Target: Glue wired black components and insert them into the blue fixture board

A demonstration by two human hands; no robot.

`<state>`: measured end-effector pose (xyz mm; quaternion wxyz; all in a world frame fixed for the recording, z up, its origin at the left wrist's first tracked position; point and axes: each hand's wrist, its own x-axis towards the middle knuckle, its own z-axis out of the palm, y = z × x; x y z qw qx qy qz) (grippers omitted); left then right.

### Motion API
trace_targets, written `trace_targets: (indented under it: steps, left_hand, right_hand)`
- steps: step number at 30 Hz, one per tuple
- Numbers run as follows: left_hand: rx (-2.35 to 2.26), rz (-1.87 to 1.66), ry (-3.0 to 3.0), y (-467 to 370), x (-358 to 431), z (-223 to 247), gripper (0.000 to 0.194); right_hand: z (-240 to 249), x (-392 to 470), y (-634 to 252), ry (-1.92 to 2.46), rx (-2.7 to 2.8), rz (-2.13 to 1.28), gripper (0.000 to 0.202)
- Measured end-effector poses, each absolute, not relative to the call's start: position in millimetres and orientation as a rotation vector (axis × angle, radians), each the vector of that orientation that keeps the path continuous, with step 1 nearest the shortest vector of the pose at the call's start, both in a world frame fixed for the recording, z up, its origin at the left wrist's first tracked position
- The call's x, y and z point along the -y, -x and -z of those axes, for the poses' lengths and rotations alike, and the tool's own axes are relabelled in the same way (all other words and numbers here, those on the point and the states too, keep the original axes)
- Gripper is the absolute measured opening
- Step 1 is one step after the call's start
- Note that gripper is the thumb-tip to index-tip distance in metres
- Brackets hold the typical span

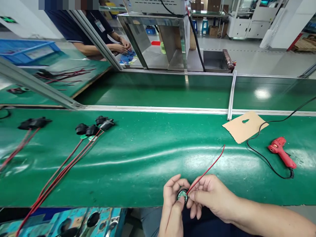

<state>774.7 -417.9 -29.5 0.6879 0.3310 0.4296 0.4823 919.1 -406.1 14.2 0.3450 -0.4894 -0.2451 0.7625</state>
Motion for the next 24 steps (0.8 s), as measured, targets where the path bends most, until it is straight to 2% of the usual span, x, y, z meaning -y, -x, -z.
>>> trace_targets:
  steps: [11,24]
  left_hand:
    - [-1.144,-1.077,-0.917,-774.3,421.2,36.8,0.045]
    - [-1.198,-1.054,-1.007,-774.9,429.7,28.8,0.051]
  right_hand:
    - [-19.4,407.5,-935.7,1.549,1.25,-1.804,0.005]
    - [-47.7,393.0,-938.9,1.555,1.88,-1.542,0.025]
